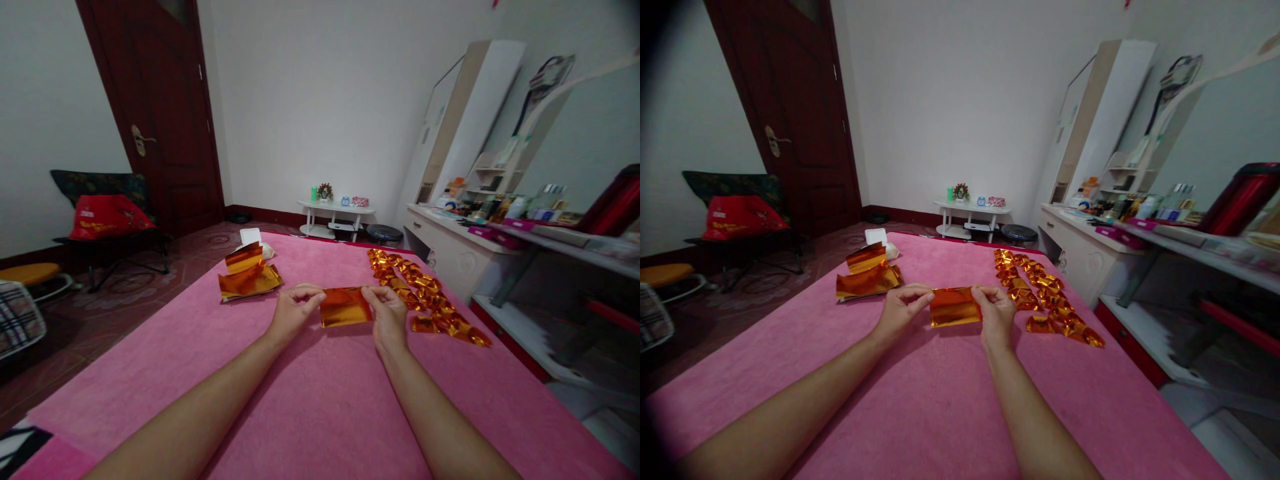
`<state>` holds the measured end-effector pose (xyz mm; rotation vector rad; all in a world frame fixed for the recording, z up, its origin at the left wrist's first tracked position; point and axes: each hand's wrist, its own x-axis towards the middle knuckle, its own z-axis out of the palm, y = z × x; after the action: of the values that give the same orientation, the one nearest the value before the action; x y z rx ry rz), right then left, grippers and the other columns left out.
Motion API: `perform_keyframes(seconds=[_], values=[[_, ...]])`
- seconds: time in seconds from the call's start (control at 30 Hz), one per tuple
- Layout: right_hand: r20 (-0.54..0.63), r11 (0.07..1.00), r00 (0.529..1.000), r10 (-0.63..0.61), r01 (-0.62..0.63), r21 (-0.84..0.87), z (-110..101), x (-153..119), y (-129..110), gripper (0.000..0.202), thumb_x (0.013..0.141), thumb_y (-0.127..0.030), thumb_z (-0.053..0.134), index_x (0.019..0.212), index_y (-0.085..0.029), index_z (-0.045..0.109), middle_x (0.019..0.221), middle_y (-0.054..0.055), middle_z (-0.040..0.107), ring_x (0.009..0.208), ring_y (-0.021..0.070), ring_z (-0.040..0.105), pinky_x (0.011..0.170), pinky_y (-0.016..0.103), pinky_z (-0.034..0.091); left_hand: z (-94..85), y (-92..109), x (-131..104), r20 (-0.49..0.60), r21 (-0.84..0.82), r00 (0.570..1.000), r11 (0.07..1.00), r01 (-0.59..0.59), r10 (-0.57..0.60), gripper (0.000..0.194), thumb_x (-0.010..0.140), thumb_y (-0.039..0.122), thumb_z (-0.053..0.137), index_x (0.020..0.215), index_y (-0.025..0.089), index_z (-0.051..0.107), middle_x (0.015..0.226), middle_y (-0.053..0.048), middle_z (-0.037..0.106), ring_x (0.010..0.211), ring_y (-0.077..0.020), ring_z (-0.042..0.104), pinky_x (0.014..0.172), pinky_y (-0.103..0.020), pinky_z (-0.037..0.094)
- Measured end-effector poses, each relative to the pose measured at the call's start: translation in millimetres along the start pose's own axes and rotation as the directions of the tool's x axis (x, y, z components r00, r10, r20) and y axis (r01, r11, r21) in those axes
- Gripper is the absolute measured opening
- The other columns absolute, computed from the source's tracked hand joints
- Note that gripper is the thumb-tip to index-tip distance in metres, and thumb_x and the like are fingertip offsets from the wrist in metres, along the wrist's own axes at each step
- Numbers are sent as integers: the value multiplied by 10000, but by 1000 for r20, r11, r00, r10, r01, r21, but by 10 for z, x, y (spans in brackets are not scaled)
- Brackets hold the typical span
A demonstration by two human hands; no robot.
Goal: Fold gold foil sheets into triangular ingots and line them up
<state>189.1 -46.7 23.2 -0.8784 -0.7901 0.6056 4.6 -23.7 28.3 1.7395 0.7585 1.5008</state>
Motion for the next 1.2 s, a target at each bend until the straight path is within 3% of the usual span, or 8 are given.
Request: perform_keyframes(seconds=[0.4, 1.2], values=[[4, 996, 1000, 20, -20, 85, -6, 4, 35, 199, 542, -208, 794, 638, -179, 622, 642, -24, 644, 612, 108, 582, 660, 254, 468, 11, -4, 16, -73, -102, 991, 990, 101, -109, 154, 669, 285, 702, 653, 133, 687, 727, -58, 707, 663, -150, 633, 630, -238, 496], [-15, 984, 999, 47, -44, 170, 23, -4, 49, 215, 517, -149, 793, 616, -159, 603, 647, -29, 653, 622, 93, 597, 669, 227, 473, 30, -29, 42, -77, -149, 988, 981, 123, -136, 146, 654, 253, 700, 590, 132, 651, 720, -50, 704, 658, -139, 625, 619, -220, 478]])
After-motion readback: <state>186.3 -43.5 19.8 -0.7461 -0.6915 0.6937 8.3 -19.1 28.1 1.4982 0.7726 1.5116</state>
